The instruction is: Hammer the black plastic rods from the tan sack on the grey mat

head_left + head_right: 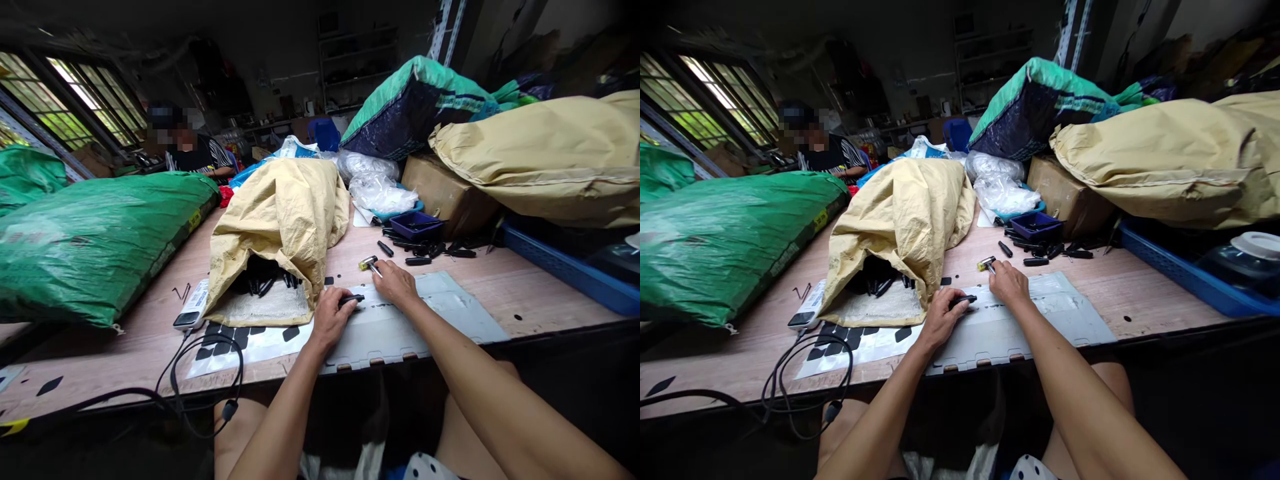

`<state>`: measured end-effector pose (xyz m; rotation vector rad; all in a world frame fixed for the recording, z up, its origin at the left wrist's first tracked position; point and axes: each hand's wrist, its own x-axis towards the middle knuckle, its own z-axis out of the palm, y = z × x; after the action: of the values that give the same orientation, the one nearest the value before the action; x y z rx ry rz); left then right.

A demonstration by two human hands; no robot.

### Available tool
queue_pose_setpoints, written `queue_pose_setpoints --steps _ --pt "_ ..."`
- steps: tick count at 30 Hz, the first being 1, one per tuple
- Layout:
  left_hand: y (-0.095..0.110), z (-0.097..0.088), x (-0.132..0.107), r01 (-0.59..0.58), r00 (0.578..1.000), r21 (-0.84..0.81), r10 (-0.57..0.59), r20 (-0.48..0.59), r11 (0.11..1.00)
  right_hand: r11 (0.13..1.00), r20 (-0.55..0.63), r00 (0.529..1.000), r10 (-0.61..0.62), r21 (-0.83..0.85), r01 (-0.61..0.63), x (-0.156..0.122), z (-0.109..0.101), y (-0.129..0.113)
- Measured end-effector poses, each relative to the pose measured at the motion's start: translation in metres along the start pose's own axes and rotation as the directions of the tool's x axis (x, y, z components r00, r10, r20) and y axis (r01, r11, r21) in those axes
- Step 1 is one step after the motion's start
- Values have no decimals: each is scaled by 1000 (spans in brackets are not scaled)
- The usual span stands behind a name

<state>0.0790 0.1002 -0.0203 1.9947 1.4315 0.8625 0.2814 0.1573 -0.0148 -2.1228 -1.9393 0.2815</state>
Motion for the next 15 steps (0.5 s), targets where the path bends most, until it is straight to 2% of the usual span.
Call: queue_pose_setpoints --steps 2,4,5,6,7,9,10,11,12,13,14,15 --pt "20 -9 -19 -30 999 -91 33 29 995 1000 3 1000 -7 -4 7 0 1 0" --pt "42 -18 -48 -22 983 -239 64 170 971 1000 2 1000 -6 -9 6 0 1 0" --pt "51 -20 -65 15 953 -322 83 290 947 1000 -1 1000 -6 -11 6 0 2 1" --pt "56 -19 -82 73 898 -389 109 426 918 1000 -3 1000 -7 -13 7 0 2 1" --pt "57 -15 -99 138 821 -430 140 554 892 1000 -3 1000 -7 -15 7 0 2 1" --pt "42 2 -128 257 651 -420 166 741 870 1000 3 1000 -7 -21 7 0 2 1" --pt "28 15 -139 305 589 -375 136 797 876 1000 7 1000 -7 -23 7 1 2 1" --pt "10 29 -148 357 559 -310 64 827 881 1000 8 1000 -8 -26 8 1 2 1" --pt "-10 43 -153 421 546 -215 -57 836 881 1000 7 1000 -9 -30 9 1 3 1" --pt "-30 57 -156 481 550 -110 -201 811 870 999 3 1000 -12 -33 12 1 3 0" --pt "-50 70 -156 524 576 -29 -329 749 851 999 0 1000 -15 -38 15 1 3 0" --pt "-66 82 -155 526 623 2 -387 680 850 999 0 1000 -18 -42 18 1 3 0"
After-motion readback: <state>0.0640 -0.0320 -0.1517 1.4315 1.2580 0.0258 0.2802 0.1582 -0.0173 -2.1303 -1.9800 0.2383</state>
